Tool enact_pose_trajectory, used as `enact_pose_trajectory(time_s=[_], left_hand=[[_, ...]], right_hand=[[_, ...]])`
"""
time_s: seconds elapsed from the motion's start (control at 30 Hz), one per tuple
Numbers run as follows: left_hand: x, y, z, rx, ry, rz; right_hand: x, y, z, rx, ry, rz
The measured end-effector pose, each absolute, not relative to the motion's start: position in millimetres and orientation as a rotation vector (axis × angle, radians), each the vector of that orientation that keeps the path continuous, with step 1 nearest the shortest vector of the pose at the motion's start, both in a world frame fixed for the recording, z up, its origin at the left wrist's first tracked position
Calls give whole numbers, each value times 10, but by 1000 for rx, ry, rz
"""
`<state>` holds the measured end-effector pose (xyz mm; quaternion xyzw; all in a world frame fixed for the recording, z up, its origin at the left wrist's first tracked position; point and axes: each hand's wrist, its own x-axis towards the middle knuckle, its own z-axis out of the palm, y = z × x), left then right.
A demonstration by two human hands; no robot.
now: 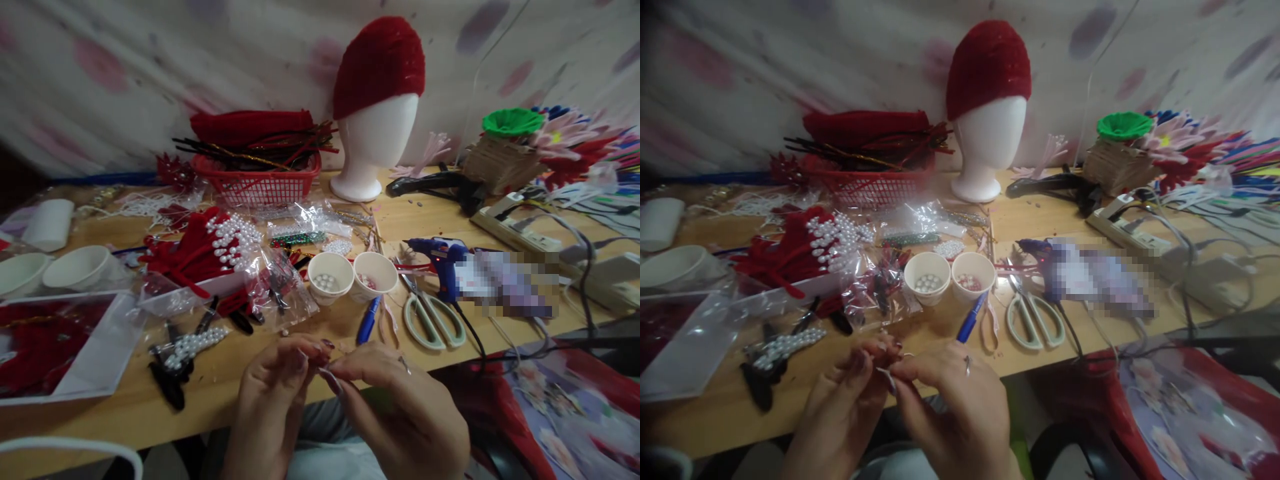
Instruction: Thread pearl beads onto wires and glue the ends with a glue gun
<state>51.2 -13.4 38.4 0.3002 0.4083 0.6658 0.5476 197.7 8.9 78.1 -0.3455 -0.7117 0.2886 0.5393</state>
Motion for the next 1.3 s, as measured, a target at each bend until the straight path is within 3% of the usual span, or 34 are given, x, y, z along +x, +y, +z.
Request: enact_pose_trajectory(time_s=[0.43,0.83,1.03,1.3], left_hand=[[556,-261,559,104,667,1391],[580,-237,547,135,693,1386],[638,-215,589,292,905,1507],[606,-246,521,600,856,1600]], right_hand=[[1958,53,849,-759,-1930,536],[1987,38,794,-897,-1965,573],[2023,40,800,-923,-1956,617],[2018,14,819,-929,-1947,641]])
